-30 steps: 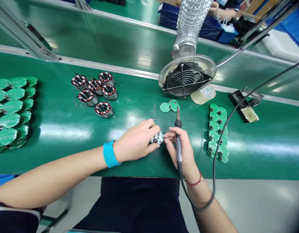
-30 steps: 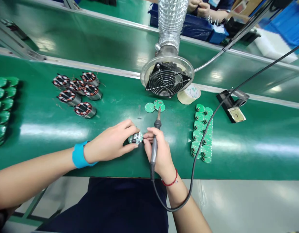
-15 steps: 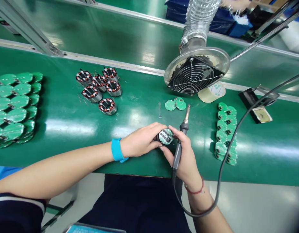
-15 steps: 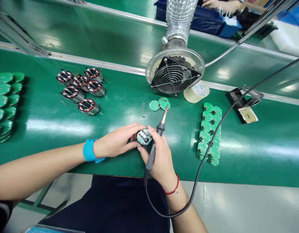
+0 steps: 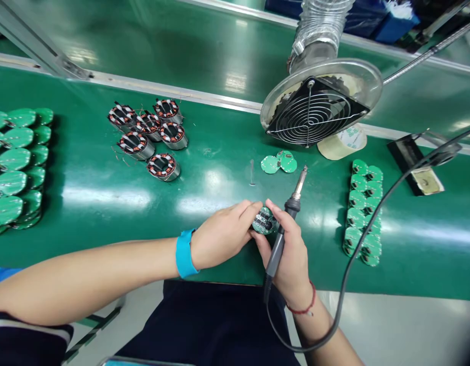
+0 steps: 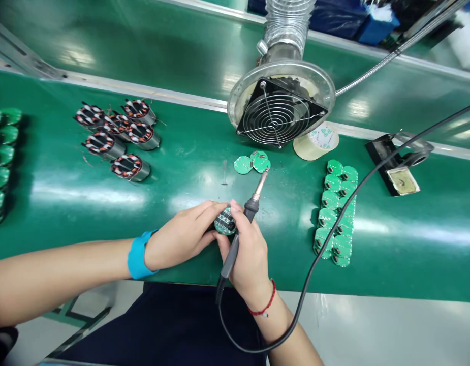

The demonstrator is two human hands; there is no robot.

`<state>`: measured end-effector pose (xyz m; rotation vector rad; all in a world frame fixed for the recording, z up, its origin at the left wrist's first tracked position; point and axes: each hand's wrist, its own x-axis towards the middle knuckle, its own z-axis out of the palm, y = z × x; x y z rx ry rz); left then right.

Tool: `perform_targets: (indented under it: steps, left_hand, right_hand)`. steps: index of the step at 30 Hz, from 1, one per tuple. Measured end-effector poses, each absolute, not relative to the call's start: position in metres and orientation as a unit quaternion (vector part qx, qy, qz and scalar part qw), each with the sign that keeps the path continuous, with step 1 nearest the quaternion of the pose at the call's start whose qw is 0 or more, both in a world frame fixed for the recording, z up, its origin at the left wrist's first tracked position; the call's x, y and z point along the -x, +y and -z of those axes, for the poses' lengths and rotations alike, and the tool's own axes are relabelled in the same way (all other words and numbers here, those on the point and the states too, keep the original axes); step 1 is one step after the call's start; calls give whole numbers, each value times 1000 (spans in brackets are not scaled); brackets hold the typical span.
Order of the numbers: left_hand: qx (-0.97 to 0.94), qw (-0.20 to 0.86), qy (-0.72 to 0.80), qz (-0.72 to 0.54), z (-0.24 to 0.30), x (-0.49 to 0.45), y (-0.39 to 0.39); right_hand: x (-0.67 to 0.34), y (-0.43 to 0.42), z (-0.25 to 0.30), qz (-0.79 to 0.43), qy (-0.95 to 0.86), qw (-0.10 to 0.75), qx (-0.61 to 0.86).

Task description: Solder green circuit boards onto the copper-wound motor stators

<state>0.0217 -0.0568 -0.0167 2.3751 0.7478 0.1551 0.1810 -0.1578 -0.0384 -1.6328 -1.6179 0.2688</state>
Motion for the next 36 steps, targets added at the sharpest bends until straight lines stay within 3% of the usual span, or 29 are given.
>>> perform_targets:
  steps: [15, 23, 26, 30, 36]
  left_hand:
    - [-925, 225, 295, -78, 17, -28, -69]
    - [-895, 337, 265, -125, 21, -29, -55]
    - [-889, 373, 236, -118, 18, -31, -46]
    - [-856, 385, 306, -158, -6, -24, -11]
    - [-791, 242, 498, -260, -57, -32, 114]
  right_hand:
    - [-180, -156, 41, -124, -606, 467, 632]
    - [-200, -162, 39, -220, -590, 465, 623]
    - [-238, -151, 31, -157, -583, 468, 645]
    - [-300, -111, 19, -28, -536, 447, 716]
    - [-335, -82, 26, -140, -426, 454, 770]
